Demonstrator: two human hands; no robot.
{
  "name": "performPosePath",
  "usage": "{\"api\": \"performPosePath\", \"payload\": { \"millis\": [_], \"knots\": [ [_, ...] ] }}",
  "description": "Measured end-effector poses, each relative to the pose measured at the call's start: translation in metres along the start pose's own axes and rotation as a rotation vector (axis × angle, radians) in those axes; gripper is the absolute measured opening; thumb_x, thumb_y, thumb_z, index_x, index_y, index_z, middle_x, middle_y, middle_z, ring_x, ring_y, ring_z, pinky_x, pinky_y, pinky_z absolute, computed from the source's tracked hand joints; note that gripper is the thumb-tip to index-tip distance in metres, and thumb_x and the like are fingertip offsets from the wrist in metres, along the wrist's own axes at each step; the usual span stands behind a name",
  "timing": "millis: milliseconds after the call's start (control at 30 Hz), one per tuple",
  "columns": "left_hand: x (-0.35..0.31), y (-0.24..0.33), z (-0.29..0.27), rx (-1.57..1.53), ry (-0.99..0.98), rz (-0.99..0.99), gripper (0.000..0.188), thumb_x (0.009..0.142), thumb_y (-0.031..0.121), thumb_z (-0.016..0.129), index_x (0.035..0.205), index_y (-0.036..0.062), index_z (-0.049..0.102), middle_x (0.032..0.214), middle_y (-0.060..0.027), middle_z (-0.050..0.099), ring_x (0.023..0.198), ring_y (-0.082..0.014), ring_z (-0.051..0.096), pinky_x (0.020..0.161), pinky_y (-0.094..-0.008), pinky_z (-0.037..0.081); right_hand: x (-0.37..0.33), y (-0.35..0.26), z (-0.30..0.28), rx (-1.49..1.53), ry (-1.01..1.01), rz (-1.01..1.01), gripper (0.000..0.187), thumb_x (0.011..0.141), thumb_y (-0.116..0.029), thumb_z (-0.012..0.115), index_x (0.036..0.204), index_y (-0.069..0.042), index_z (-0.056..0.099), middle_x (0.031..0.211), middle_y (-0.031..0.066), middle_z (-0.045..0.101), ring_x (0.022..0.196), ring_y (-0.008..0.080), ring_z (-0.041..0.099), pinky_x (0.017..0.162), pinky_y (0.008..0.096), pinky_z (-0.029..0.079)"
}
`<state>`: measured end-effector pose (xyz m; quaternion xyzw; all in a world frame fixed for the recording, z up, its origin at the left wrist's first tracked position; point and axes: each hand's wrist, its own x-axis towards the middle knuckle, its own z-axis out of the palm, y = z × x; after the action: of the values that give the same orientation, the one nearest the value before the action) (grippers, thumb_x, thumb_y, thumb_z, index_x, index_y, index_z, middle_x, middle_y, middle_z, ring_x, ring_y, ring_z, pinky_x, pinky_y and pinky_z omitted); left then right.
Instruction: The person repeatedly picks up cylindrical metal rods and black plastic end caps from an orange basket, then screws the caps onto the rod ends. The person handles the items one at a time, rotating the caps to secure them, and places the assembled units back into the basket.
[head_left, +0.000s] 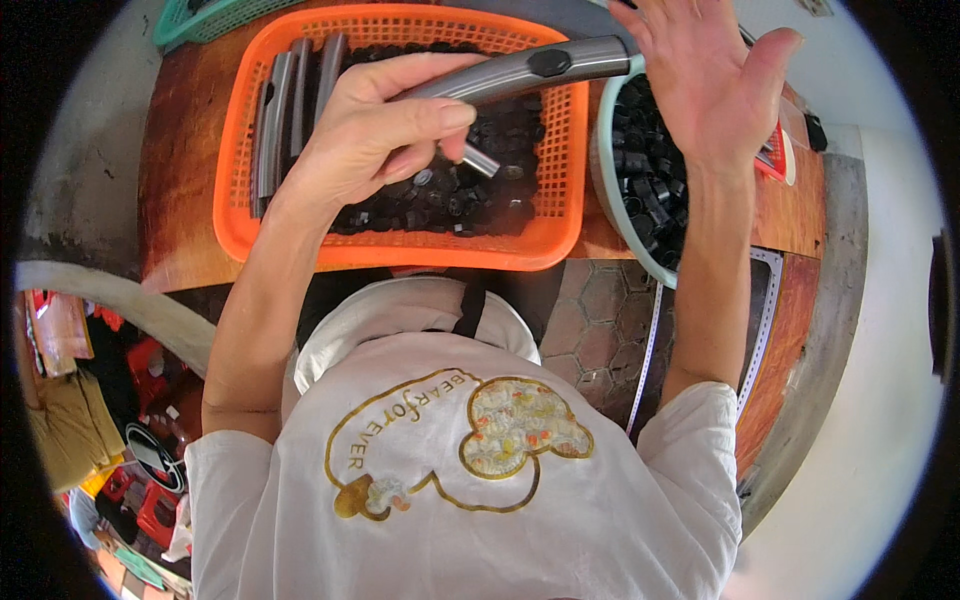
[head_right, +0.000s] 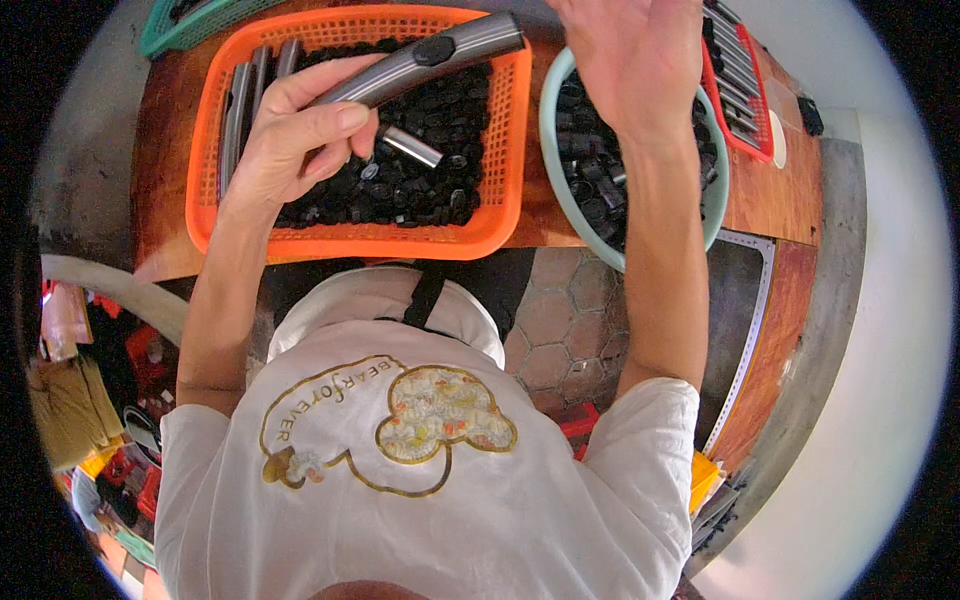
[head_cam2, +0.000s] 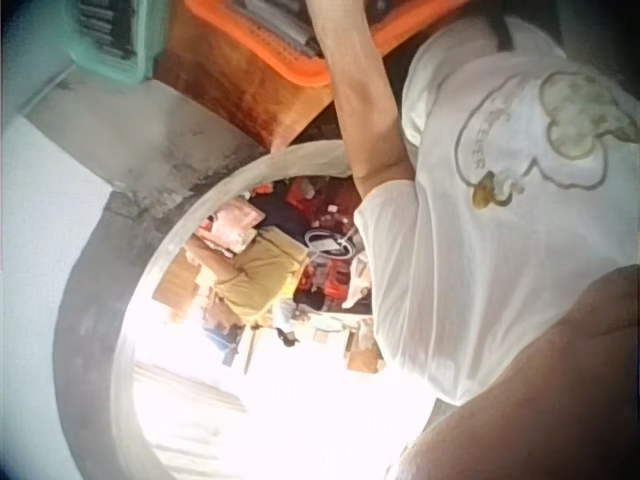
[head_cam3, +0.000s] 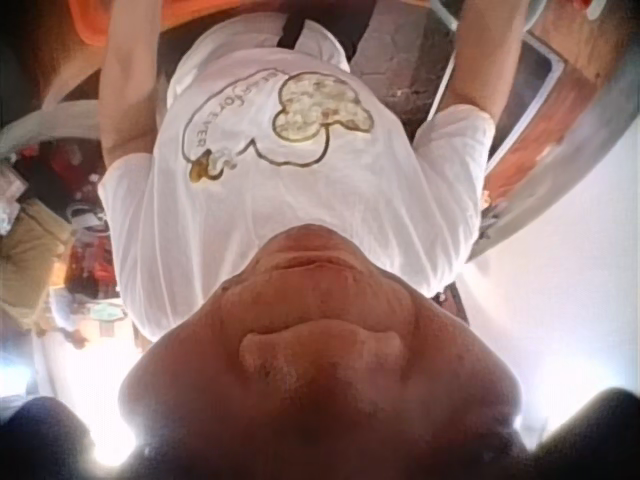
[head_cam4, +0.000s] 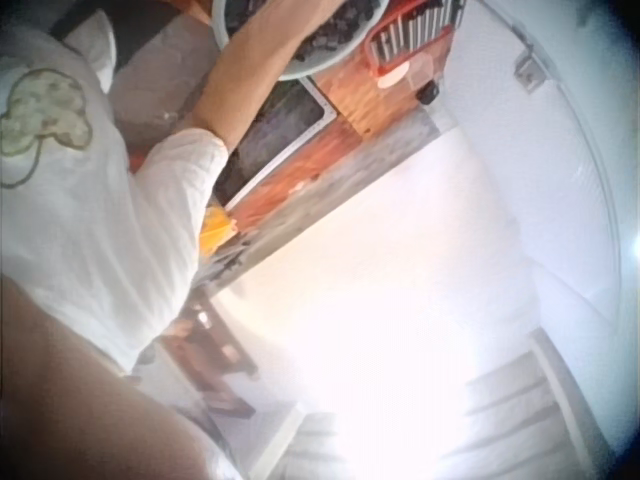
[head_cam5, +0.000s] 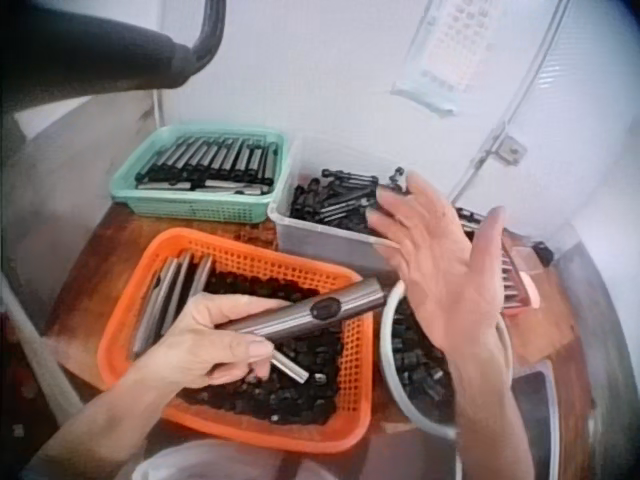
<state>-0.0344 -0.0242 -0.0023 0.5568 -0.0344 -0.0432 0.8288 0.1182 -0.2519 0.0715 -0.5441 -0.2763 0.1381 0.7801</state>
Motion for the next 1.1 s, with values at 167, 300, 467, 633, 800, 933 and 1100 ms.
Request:
{"api": "performPosePath", "payload": {
  "millis": [167,300,467,633,800,933,1100],
  "knots": [
    [0.001,0.000,0.000,-0.049,-0.068,-0.066,0.052,0.092,0.016,0.071,0.140,-0.0019,0.060,0.073,-0.0106,0.065,0.043,-0.0020,0.039,0.038,-0.0169,0.026,0.020,0.011,0.024,0.798,-0.484,-0.023,0.115,0.089,-0.092,0.016,0.164,-0.004,0.020,0.168,0.0235,0.024,0.158,0.0358,0.017,0.127,0.0512,0.006],
    [0.001,-0.004,-0.003,-0.139,-0.047,-0.070,0.049,0.091,0.011,0.074,0.137,-0.0022,0.063,0.071,-0.0051,0.064,0.047,-0.0013,0.043,0.040,-0.0174,0.025,0.002,0.006,0.041,0.295,-0.414,-0.111,0.124,0.083,-0.097,0.013,0.165,-0.005,0.005,0.171,0.0260,0.002,0.160,0.0351,-0.002,0.125,0.0499,-0.010],
    [-0.004,-0.004,0.003,0.077,0.008,0.001,0.049,0.090,0.011,0.078,0.136,0.0014,0.066,0.080,-0.0036,0.068,0.062,-0.0042,0.057,0.050,-0.0186,0.038,-0.001,-0.002,0.054,0.175,-0.413,-0.098,0.131,0.079,-0.100,0.011,0.164,-0.002,-0.004,0.171,0.0269,-0.005,0.160,0.0346,-0.008,0.125,0.0477,-0.012],
    [-0.009,0.005,0.016,0.448,0.089,0.211,0.047,0.089,0.008,0.079,0.134,0.0025,0.068,0.097,-0.0050,0.076,0.079,-0.0109,0.069,0.070,-0.0253,0.054,-0.002,0.003,0.050,0.133,-0.443,-0.063,0.133,0.077,-0.100,0.009,0.164,0.000,-0.005,0.171,0.0257,-0.006,0.160,0.0325,-0.009,0.126,0.0452,-0.011],
    [-0.013,0.017,0.020,0.875,0.062,0.442,0.048,0.084,0.001,0.081,0.130,-0.0005,0.068,0.098,-0.0134,0.076,0.079,-0.0176,0.071,0.071,-0.0287,0.056,-0.002,0.013,0.044,0.031,-0.438,-0.035,0.132,0.077,-0.100,0.009,0.164,-0.002,-0.004,0.172,0.0238,-0.006,0.160,0.0306,-0.008,0.127,0.0420,-0.009],
    [-0.013,0.016,0.021,0.996,0.045,0.477,0.048,0.082,0.001,0.081,0.128,-0.0013,0.069,0.087,-0.0135,0.072,0.071,-0.0230,0.068,0.064,-0.0317,0.054,-0.007,0.024,0.046,-0.018,-0.316,0.134,0.127,0.079,-0.098,0.008,0.165,-0.005,-0.002,0.173,0.0201,-0.004,0.160,0.0297,-0.006,0.127,0.0431,-0.008],
    [-0.020,0.017,0.008,0.259,0.138,-0.192,0.042,0.090,0.012,0.076,0.128,-0.0037,0.068,0.080,-0.0085,0.069,0.058,-0.0097,0.057,0.049,-0.0231,0.041,-0.009,0.017,0.048,0.162,-0.354,0.176,0.123,0.082,-0.096,0.009,0.166,-0.008,0.000,0.173,0.0177,-0.002,0.161,0.0300,-0.003,0.127,0.0463,-0.006]
  ]
}}
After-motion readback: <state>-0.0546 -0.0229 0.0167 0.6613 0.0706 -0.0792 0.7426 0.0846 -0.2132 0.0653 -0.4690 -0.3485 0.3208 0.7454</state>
